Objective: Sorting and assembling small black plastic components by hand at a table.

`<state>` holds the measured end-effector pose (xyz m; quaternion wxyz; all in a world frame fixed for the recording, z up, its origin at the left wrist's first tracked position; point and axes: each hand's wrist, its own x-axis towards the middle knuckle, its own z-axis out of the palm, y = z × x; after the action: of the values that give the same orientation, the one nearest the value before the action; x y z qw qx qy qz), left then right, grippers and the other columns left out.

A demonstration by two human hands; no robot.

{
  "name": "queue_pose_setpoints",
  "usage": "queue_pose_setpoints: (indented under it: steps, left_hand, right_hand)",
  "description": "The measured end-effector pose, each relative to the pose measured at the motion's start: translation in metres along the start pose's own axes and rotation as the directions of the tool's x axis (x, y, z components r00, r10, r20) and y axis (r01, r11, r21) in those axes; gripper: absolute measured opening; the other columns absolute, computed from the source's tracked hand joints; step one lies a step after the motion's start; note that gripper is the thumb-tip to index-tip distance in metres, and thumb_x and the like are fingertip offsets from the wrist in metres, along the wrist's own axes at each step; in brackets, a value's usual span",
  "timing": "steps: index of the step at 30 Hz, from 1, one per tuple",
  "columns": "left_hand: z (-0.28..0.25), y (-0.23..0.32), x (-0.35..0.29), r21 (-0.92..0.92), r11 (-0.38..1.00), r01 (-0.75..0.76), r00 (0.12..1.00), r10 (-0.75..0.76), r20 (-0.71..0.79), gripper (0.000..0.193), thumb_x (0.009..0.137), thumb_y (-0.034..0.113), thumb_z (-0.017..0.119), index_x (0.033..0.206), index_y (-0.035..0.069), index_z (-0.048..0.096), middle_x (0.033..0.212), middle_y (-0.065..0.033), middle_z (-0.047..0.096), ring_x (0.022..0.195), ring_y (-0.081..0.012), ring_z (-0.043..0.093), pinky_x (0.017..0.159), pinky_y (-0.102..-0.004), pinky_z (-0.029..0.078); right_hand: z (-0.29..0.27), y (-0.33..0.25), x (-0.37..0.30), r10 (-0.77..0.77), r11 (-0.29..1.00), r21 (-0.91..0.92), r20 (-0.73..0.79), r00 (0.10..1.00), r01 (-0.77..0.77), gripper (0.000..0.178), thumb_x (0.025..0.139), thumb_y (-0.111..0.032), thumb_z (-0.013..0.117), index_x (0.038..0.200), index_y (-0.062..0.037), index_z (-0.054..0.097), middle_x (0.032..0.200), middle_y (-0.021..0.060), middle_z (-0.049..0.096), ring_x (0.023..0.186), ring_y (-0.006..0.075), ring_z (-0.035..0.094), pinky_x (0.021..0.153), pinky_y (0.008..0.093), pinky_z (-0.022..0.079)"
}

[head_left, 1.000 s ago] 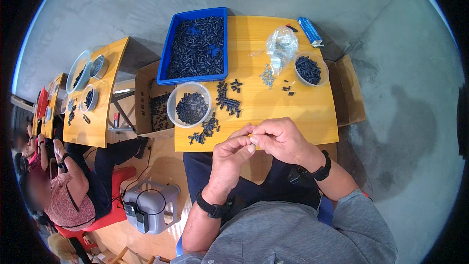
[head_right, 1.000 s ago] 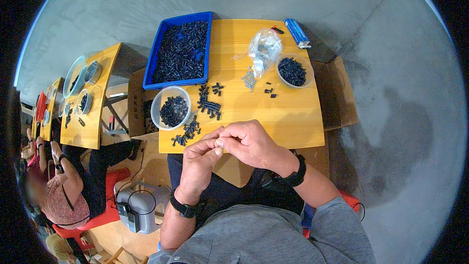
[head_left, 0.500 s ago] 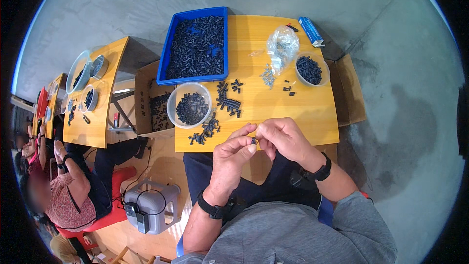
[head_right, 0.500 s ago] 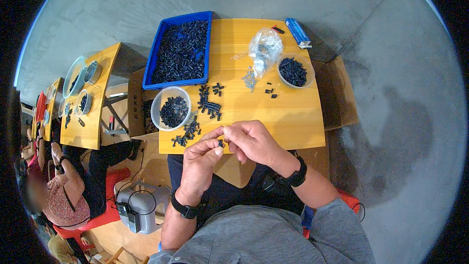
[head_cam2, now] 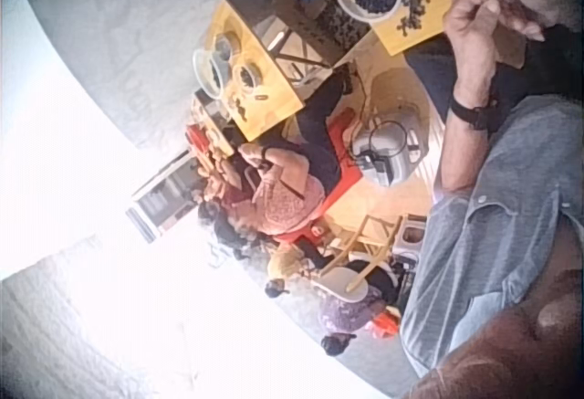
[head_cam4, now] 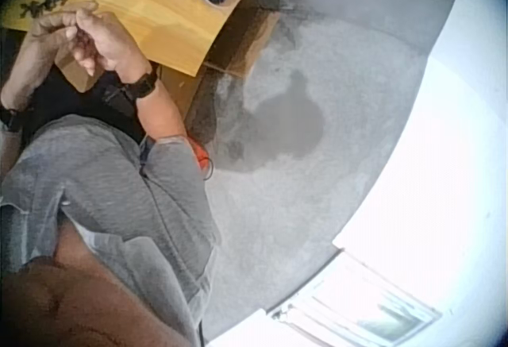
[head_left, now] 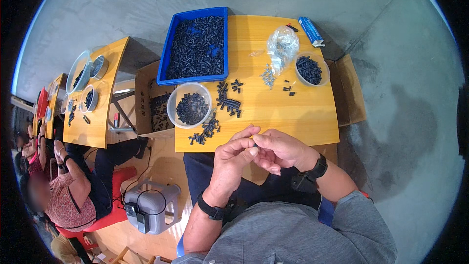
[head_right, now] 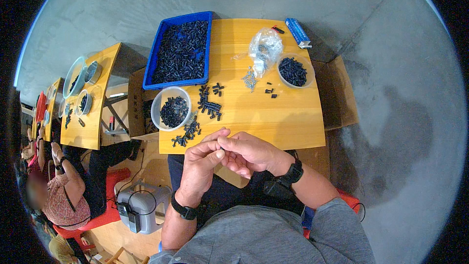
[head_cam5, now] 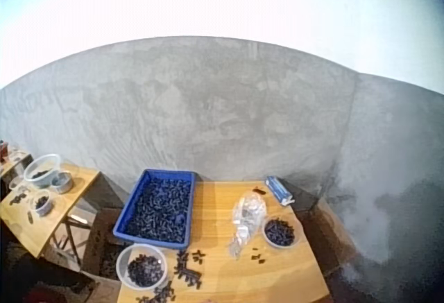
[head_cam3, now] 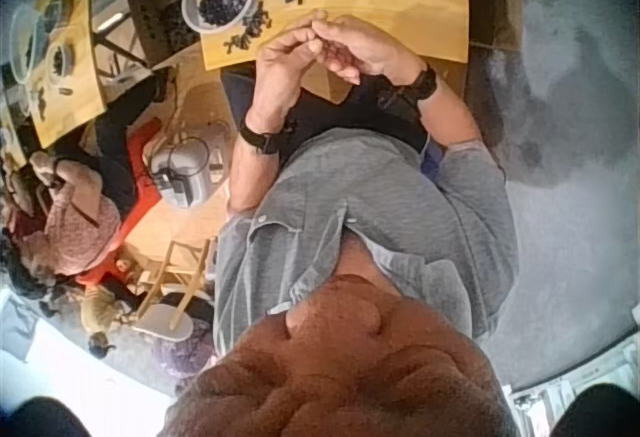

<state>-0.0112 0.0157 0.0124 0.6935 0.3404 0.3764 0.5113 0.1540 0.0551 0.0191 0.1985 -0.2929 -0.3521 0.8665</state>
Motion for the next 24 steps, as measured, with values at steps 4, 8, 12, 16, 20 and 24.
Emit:
queue_pose_setpoints:
  steps: [4, 8, 12, 16, 20, 24]
  left_hand:
    - [0.0, 0.001, -0.002, -0.013, 0.999, 0.038, 0.999, -0.037, 0.03, 0.01, 0.081, -0.005, 0.058, 0.084, -0.003, 0.068, 0.126, -0.0161, 0.053, 0.124, -0.0232, 0.045, 0.103, -0.038, 0.034]
    - [0.001, 0.003, -0.002, 0.002, 0.999, 0.039, 0.997, -0.039, 0.074, 0.011, 0.081, -0.005, 0.058, 0.086, -0.003, 0.068, 0.127, -0.0168, 0.053, 0.125, -0.0239, 0.044, 0.103, -0.0385, 0.034]
    - [-0.001, 0.003, -0.002, 0.033, 0.999, 0.018, 0.992, -0.022, 0.126, 0.014, 0.08, -0.006, 0.059, 0.09, -0.003, 0.068, 0.128, -0.0179, 0.052, 0.126, -0.0251, 0.043, 0.103, -0.0392, 0.033]
    - [0.001, 0.007, -0.003, 0.038, 0.999, 0.028, 0.992, -0.033, 0.121, 0.016, 0.081, -0.006, 0.059, 0.091, 0.001, 0.07, 0.122, -0.0154, 0.057, 0.124, -0.0216, 0.045, 0.102, -0.0342, 0.034]
    - [0.001, 0.009, -0.003, 0.027, 0.998, 0.064, 0.99, -0.067, 0.122, 0.017, 0.081, -0.006, 0.059, 0.092, 0.001, 0.07, 0.122, -0.0148, 0.057, 0.122, -0.0213, 0.046, 0.102, -0.0338, 0.034]
    - [0.001, 0.009, 0.001, 0.03, 0.994, 0.105, 0.985, -0.108, 0.134, 0.019, 0.081, -0.008, 0.057, 0.093, -0.001, 0.069, 0.121, -0.0146, 0.058, 0.117, -0.0203, 0.05, 0.098, -0.0319, 0.038]
  right_hand:
    - [-0.008, 0.01, 0.001, 0.082, 0.976, 0.197, 0.083, 0.993, -0.097, 0.049, 0.095, -0.048, 0.044, 0.08, -0.0036, 0.056, 0.055, 0.0053, 0.053, 0.034, 0.0103, 0.047, 0.03, 0.0226, 0.04]
    - [-0.011, 0.013, 0.001, 0.107, 0.94, 0.302, 0.187, 0.976, -0.161, 0.047, 0.095, -0.047, 0.043, 0.08, -0.0044, 0.054, 0.054, 0.0059, 0.051, 0.034, 0.0104, 0.046, 0.03, 0.0235, 0.04]
    - [-0.011, 0.014, -0.001, 0.185, 0.92, 0.3, 0.231, 0.955, -0.251, 0.052, 0.093, -0.051, 0.044, 0.073, -0.0044, 0.054, 0.051, 0.0049, 0.048, 0.032, 0.0095, 0.042, 0.029, 0.0235, 0.039]
    - [-0.001, 0.01, 0.0, 0.218, 0.926, 0.276, 0.166, 0.962, -0.258, 0.051, 0.094, -0.048, 0.043, 0.064, -0.0066, 0.05, 0.044, 0.0018, 0.042, 0.029, 0.009, 0.038, 0.028, 0.0248, 0.037]
    - [0.006, 0.009, 0.001, 0.239, 0.923, 0.294, 0.07, 0.968, -0.249, 0.046, 0.095, -0.039, 0.04, 0.061, -0.0095, 0.046, 0.041, -0.0004, 0.039, 0.028, 0.0085, 0.035, 0.03, 0.0277, 0.039]
    - [0.008, 0.011, 0.002, 0.197, 0.925, 0.315, 0.085, 0.977, -0.214, 0.045, 0.096, -0.037, 0.04, 0.059, -0.0114, 0.045, 0.041, -0.0014, 0.037, 0.028, 0.008, 0.033, 0.032, 0.0304, 0.041]
